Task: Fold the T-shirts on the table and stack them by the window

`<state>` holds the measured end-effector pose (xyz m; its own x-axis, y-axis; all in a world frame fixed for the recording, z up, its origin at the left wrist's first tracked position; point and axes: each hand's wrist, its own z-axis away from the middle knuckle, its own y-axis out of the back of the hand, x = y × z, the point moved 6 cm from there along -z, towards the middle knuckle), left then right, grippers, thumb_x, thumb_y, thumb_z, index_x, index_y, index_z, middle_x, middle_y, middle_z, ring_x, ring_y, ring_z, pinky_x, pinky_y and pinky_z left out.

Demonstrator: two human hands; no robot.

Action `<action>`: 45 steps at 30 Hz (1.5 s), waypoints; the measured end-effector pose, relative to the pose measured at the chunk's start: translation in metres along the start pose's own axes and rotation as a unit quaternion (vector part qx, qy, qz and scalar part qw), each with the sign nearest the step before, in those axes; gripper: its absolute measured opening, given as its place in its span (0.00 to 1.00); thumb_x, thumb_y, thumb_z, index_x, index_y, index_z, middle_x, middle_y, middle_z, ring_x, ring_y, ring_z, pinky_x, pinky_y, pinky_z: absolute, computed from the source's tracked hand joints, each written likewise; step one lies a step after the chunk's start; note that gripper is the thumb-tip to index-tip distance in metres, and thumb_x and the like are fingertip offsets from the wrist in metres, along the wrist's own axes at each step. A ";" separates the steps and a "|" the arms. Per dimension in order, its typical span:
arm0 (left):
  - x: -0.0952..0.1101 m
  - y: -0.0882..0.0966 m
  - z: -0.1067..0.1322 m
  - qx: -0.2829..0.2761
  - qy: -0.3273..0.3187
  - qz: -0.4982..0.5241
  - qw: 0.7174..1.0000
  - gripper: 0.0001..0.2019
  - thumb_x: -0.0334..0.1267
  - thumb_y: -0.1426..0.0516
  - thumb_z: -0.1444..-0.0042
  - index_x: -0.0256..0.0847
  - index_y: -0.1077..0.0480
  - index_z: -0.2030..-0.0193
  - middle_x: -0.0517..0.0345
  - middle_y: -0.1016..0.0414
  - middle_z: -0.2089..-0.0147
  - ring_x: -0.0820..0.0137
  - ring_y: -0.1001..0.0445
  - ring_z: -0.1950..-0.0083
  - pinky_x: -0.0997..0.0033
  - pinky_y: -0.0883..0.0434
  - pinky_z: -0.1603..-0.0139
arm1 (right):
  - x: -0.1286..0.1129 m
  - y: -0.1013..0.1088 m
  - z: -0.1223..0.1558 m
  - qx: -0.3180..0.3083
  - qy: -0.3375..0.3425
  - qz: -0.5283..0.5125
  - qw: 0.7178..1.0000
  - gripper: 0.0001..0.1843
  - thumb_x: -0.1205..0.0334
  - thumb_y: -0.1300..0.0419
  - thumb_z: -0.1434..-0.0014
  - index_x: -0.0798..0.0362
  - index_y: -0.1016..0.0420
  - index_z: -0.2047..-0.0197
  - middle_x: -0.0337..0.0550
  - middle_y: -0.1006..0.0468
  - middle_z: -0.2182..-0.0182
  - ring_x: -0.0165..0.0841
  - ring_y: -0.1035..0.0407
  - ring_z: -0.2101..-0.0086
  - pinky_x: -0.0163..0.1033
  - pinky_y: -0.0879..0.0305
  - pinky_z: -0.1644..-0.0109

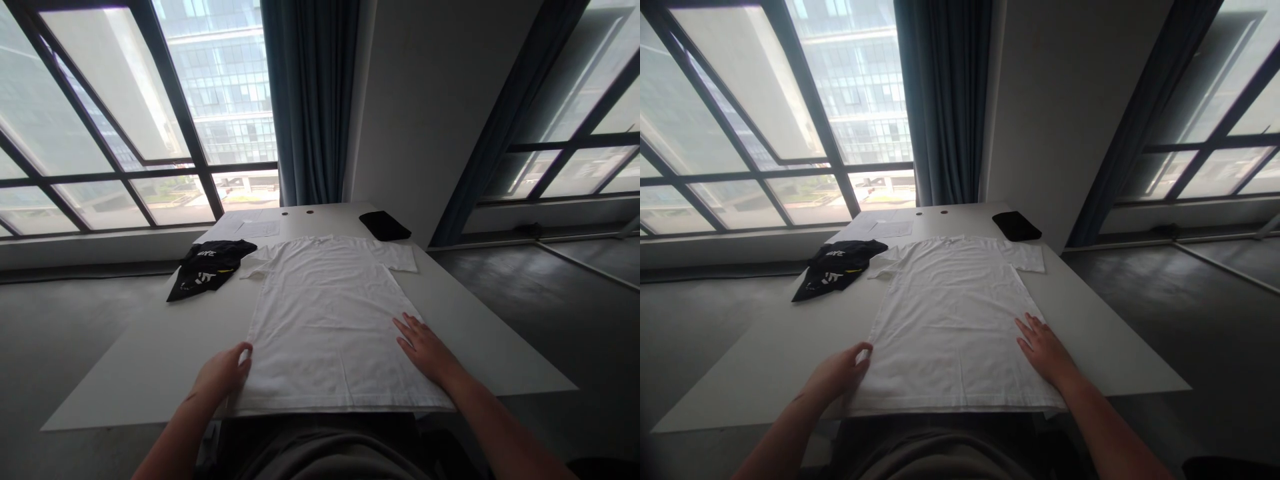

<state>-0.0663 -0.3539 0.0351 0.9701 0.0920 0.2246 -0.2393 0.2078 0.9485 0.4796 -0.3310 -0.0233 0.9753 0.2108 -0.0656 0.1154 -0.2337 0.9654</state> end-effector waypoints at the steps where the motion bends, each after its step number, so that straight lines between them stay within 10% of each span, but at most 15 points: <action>1: 0.002 0.004 -0.001 0.016 0.002 -0.019 1.000 0.16 0.46 0.46 0.36 0.52 0.22 0.46 0.48 0.18 0.58 0.54 0.20 0.55 0.58 0.29 0.51 | 0.000 0.002 0.000 -0.003 -0.002 0.001 1.000 0.30 0.51 0.50 0.30 0.51 0.29 0.30 0.54 0.35 0.30 0.49 0.39 0.32 0.59 0.38 0.31; 6: 0.048 0.028 -0.017 0.131 -0.078 -0.060 0.987 0.17 0.45 0.45 0.35 0.44 0.21 0.46 0.43 0.23 0.46 0.53 0.26 0.45 0.56 0.31 0.42 | -0.014 0.017 -0.028 -0.019 -0.006 0.001 1.000 0.29 0.52 0.49 0.30 0.55 0.27 0.33 0.58 0.35 0.30 0.50 0.42 0.31 0.58 0.45 0.27; 15: 0.184 0.016 -0.115 0.134 -0.195 -0.017 0.971 0.28 0.49 0.46 0.32 0.47 0.34 0.28 0.45 0.39 0.25 0.50 0.42 0.25 0.49 0.42 0.28 | -0.080 0.002 -0.137 -0.130 -0.025 -0.017 0.991 0.36 0.47 0.47 0.29 0.50 0.43 0.23 0.56 0.49 0.24 0.50 0.55 0.26 0.53 0.55 0.26; 22: 0.174 -0.028 -0.154 0.102 -0.108 -0.008 0.989 0.32 0.53 0.52 0.30 0.50 0.44 0.22 0.46 0.56 0.18 0.44 0.58 0.19 0.40 0.56 0.24 | -0.075 -0.026 -0.137 -0.118 -0.070 -0.013 0.991 0.34 0.44 0.52 0.27 0.44 0.46 0.22 0.51 0.54 0.23 0.49 0.57 0.26 0.56 0.64 0.25; 32: 0.155 -0.028 -0.160 0.094 -0.065 0.009 0.993 0.32 0.54 0.51 0.32 0.52 0.43 0.23 0.47 0.54 0.19 0.42 0.60 0.19 0.33 0.60 0.25 | -0.059 -0.035 -0.133 -0.134 -0.075 -0.009 0.988 0.34 0.45 0.54 0.26 0.44 0.48 0.21 0.50 0.56 0.22 0.46 0.58 0.25 0.57 0.63 0.24; 45: 0.155 -0.022 -0.158 0.067 -0.038 -0.040 0.996 0.32 0.55 0.53 0.30 0.52 0.44 0.22 0.48 0.57 0.18 0.45 0.59 0.19 0.38 0.59 0.23 | 0.052 -0.031 -0.179 -0.092 -0.283 0.071 0.952 0.36 0.43 0.60 0.27 0.53 0.43 0.24 0.58 0.45 0.26 0.48 0.51 0.28 0.69 0.70 0.27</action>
<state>0.0832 -0.1899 0.0141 0.9874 0.0055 0.1583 -0.1582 0.0784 0.9843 0.4930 -0.1434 -0.0113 0.9297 -0.3682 -0.0062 -0.0091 -0.0398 0.9992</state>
